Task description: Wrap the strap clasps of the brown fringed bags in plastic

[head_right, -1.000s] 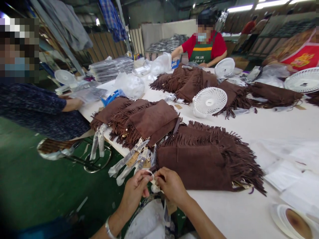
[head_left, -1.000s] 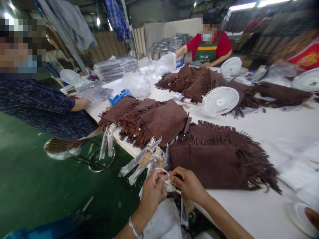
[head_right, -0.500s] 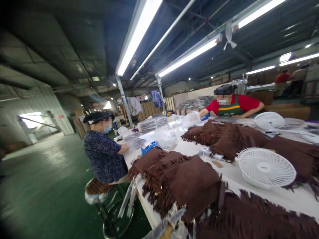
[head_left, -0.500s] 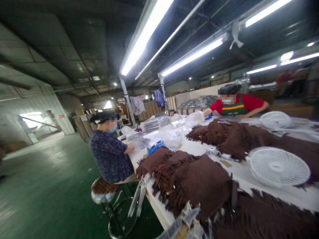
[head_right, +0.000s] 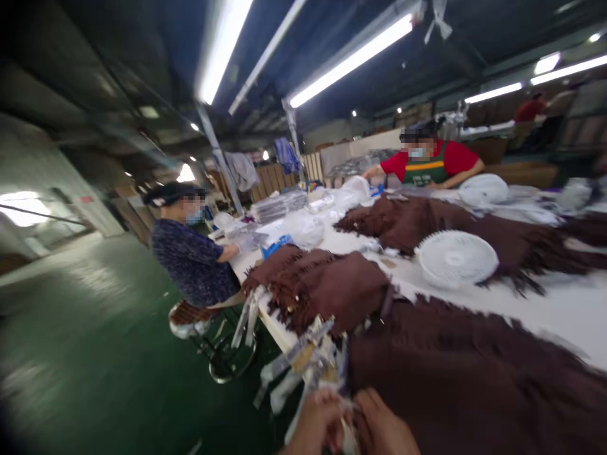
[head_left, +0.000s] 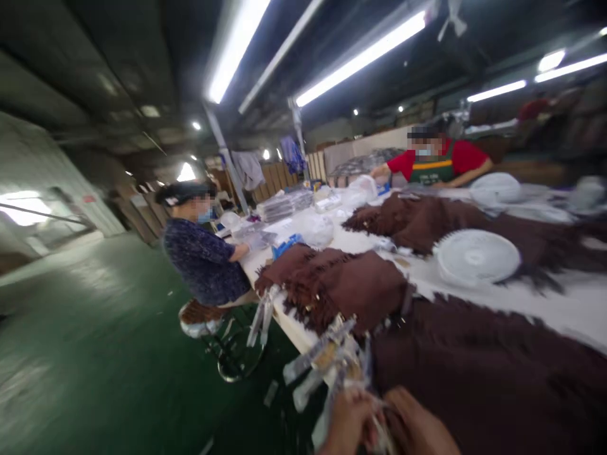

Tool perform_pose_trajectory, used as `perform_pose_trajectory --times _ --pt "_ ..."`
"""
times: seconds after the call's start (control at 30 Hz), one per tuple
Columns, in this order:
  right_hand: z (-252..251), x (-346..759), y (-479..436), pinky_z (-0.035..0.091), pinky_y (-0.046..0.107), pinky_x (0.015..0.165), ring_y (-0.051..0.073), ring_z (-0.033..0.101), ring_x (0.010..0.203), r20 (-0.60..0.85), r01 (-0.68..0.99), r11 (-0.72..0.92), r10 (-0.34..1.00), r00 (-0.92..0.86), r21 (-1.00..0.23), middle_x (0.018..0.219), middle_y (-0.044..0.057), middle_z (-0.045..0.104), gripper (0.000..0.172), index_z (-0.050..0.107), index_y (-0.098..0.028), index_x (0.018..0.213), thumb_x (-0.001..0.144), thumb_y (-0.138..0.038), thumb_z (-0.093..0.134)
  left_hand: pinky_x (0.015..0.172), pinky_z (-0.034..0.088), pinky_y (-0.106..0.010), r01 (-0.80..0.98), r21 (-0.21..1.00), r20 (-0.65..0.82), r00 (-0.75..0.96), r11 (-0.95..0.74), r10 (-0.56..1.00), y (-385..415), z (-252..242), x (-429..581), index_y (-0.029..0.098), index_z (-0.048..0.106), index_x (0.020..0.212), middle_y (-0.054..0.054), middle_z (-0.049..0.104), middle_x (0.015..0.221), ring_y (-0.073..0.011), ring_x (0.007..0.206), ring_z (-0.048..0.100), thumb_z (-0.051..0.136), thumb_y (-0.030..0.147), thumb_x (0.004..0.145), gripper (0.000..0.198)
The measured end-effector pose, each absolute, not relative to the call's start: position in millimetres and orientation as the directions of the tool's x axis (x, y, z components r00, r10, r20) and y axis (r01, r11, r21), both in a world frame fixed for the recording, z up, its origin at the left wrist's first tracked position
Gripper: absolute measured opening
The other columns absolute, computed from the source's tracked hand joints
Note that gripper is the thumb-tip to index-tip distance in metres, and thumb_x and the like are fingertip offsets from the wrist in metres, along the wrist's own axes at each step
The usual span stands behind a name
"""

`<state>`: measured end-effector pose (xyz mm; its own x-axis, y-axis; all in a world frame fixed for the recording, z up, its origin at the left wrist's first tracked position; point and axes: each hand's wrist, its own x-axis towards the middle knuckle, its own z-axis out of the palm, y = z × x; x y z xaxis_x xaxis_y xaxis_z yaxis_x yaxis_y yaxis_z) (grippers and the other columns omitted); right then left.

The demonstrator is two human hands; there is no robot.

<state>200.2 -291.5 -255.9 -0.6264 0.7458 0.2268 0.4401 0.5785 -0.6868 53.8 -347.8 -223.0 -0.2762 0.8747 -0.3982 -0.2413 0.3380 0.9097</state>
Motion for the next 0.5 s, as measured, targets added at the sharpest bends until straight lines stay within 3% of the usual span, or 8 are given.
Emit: perform_pose_trajectory --times 0.07,0.13,0.27,0.43,0.5 --pt "-258 218 -306 0.049 0.028 0.069 0.016 0.061 0.075 0.136 0.491 0.540 0.755 -0.641 -0.684 0.085 0.002 0.062 0.014 0.059 -0.021 0.088 0.092 -0.021 0.045 0.041 0.029 -0.020 -0.304 0.898 -0.398 -0.259 0.317 0.880 -361 -243 62 0.014 0.057 0.062 0.006 0.045 0.044 -0.0055 0.038 0.038 0.066 0.034 0.077 0.027" --pt "-256 232 -313 0.047 0.032 0.078 0.019 0.060 0.088 0.102 0.528 0.542 0.754 -0.649 -0.653 0.097 0.005 0.061 0.015 0.056 -0.020 0.101 0.089 -0.019 0.047 0.044 0.031 -0.019 -0.374 0.876 -0.403 -0.223 0.304 0.888 -367 -260 61 0.014 0.061 0.073 0.003 0.058 0.061 -0.0049 0.046 0.046 0.066 0.032 0.075 0.019" --pt "-243 249 -327 0.043 0.037 0.094 0.024 0.051 0.110 0.070 0.507 0.625 0.668 -0.741 -0.594 0.118 0.008 0.057 0.038 0.052 -0.022 0.120 0.082 -0.020 0.059 0.044 0.031 -0.019 -0.442 0.846 -0.393 -0.140 0.298 0.909 -369 -263 53 0.013 0.059 0.077 -0.001 0.062 0.072 -0.0056 0.048 0.047 0.065 0.031 0.076 0.018" --pt "-247 248 -340 0.041 0.045 0.102 0.030 0.045 0.122 0.131 0.542 0.714 0.650 -0.749 -0.443 0.137 0.012 0.047 0.065 0.041 -0.020 0.136 0.076 -0.020 0.066 0.042 0.030 -0.018 -0.473 0.836 -0.366 -0.104 0.278 0.925 -372 -255 48 0.013 0.057 0.076 -0.001 0.061 0.072 -0.0055 0.047 0.047 0.064 0.028 0.077 0.017" --pt "-251 241 -343 0.042 0.047 0.101 0.031 0.047 0.122 0.191 0.594 0.711 0.687 -0.701 -0.377 0.138 0.015 0.048 0.065 0.037 -0.017 0.139 0.080 -0.019 0.063 0.042 0.030 -0.018 -0.488 0.828 -0.367 -0.097 0.277 0.925 -372 -259 47 0.013 0.058 0.077 -0.001 0.061 0.072 -0.0054 0.048 0.047 0.064 0.027 0.076 0.016"
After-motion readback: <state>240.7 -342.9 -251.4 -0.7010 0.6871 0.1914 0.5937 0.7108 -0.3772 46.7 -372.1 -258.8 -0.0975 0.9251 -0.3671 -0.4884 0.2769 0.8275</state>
